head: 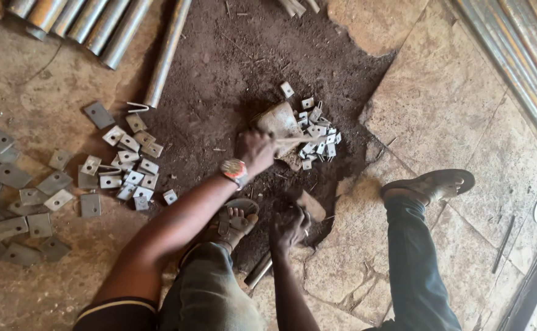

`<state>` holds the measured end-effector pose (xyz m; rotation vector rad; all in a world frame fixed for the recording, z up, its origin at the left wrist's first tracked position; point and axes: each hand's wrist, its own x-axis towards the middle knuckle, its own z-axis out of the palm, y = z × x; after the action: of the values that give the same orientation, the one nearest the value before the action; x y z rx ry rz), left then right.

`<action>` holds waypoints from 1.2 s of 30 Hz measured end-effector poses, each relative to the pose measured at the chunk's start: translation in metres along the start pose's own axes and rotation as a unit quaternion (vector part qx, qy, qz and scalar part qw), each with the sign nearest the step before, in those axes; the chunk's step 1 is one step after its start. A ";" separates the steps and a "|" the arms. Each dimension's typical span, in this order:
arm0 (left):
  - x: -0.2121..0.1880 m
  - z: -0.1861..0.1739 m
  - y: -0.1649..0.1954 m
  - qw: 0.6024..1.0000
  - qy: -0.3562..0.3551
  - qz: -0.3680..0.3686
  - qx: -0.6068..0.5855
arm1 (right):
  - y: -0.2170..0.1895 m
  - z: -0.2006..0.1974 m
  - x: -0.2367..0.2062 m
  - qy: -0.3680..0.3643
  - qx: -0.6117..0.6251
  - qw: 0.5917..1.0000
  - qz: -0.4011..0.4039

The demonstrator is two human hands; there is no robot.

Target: The person holds small metal brackets against a metal block on the ground using a metal bar while another person strikes them with a large hammer, then moves the finished pieces into a separate pile.

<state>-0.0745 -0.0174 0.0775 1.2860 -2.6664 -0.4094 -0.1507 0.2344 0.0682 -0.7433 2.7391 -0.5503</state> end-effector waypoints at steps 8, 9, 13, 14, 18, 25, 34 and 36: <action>-0.020 -0.071 -0.042 0.962 0.211 -0.068 -0.158 | -0.090 0.016 0.003 -0.040 0.122 0.952 -0.278; -0.029 -0.087 -0.057 0.956 0.216 -0.109 -0.166 | -0.110 0.025 -0.004 -0.114 0.134 0.946 -0.272; -0.072 -0.137 -0.121 0.914 0.269 -0.197 -0.233 | -0.194 0.074 -0.038 -0.379 0.147 0.888 -0.218; -0.081 -0.145 -0.137 0.913 0.283 -0.212 -0.202 | -0.217 0.089 -0.044 -0.310 0.150 0.863 -0.369; -0.110 -0.162 -0.173 0.903 0.281 -0.283 -0.156 | -0.278 0.140 -0.064 -0.307 0.091 0.863 -0.390; -0.122 -0.160 -0.165 0.911 0.307 -0.227 -0.159 | -0.242 0.133 -0.065 -0.338 0.256 0.854 -0.301; -0.114 -0.078 -0.118 0.960 0.134 -0.178 -0.168 | -0.154 0.050 0.145 -0.192 0.452 0.864 0.114; -0.110 -0.055 -0.104 0.961 0.067 -0.200 -0.178 | -0.148 0.046 0.169 -0.175 0.414 0.886 0.113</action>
<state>0.0848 -0.0027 0.0958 1.6548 -2.0887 -0.7796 -0.2127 0.0139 0.0655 -0.2557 1.9242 -1.2591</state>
